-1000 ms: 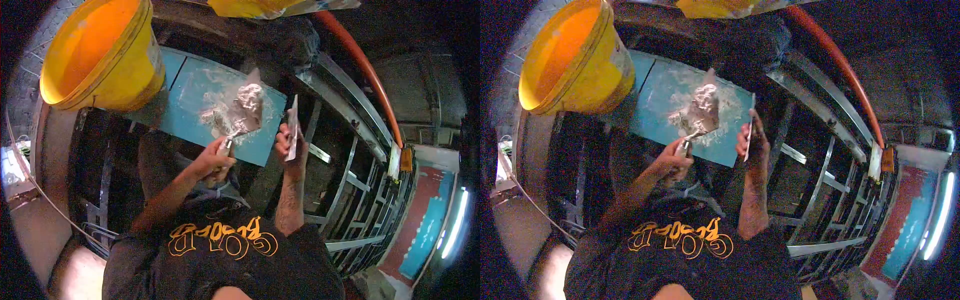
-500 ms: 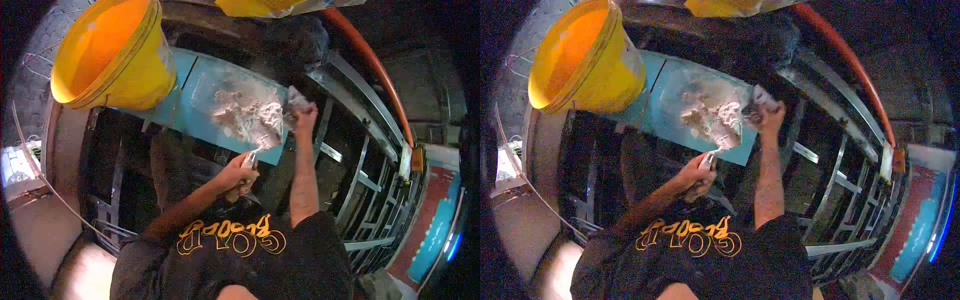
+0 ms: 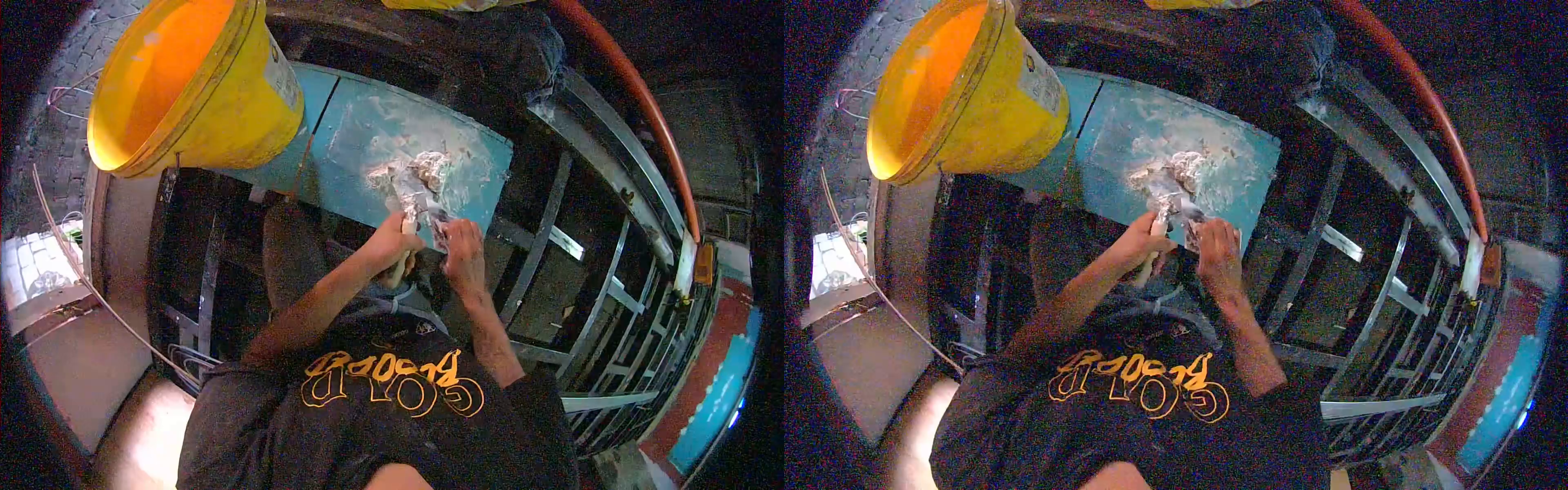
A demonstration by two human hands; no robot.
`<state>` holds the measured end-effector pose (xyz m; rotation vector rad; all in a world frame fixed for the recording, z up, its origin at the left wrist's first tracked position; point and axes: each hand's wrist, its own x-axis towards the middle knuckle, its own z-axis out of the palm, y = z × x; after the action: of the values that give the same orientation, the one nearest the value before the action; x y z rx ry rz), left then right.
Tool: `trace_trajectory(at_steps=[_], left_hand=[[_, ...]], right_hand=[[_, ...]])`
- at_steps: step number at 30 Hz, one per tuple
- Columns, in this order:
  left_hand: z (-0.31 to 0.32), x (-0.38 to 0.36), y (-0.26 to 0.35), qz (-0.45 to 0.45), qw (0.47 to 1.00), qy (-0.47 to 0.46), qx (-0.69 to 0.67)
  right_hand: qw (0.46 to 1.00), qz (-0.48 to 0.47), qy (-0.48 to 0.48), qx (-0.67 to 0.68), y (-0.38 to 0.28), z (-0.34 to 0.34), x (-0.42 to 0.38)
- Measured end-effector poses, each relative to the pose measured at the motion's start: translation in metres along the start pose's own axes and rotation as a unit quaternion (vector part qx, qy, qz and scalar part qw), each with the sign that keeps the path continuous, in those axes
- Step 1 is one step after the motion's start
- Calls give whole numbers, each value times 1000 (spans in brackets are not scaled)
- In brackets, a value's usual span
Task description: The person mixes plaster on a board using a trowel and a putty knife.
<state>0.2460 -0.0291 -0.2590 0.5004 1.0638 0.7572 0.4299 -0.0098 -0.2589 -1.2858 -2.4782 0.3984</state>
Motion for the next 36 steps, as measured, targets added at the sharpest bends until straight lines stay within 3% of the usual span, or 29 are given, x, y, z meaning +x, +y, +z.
trace_trajectory(at_steps=[11, 15, 16, 19, 22, 25, 28, 31, 32, 36], left_hand=[[17, -8, 1, -33, 999, 24, 2], [16, -17, 5, -64, 997, -9, 40], [17, -19, 5, -72, 996, -23, 48], [21, -30, -4, -76, 993, -22, 88], [15, -36, -24, -58, 990, 18, 130], [8, -47, -23, -39, 989, 44, 135], [-11, -44, -40, 0, 985, 64, 158], [-25, -58, -20, -27, 983, 47, 173], [-36, -57, -29, 51, 970, 59, 229], [-57, -65, -27, 44, 992, 86, 75]], right_hand=[[990, -51, 9, -131, 20, 20, 52], [981, -50, 64, -175, 36, 21, 77], [992, 3, 38, -122, 45, 22, 82], [1000, 2, -3, 22, 77, 9, 100], [989, 41, -114, 82, 93, -7, 103], [994, 12, -75, 81, 118, 18, 98], [991, 56, -82, 94, 124, 16, 106], [992, 76, -65, 80, 114, 6, 115], [992, 74, -56, 87, 112, 6, 116], [995, 57, -31, 71, 121, 15, 115]])
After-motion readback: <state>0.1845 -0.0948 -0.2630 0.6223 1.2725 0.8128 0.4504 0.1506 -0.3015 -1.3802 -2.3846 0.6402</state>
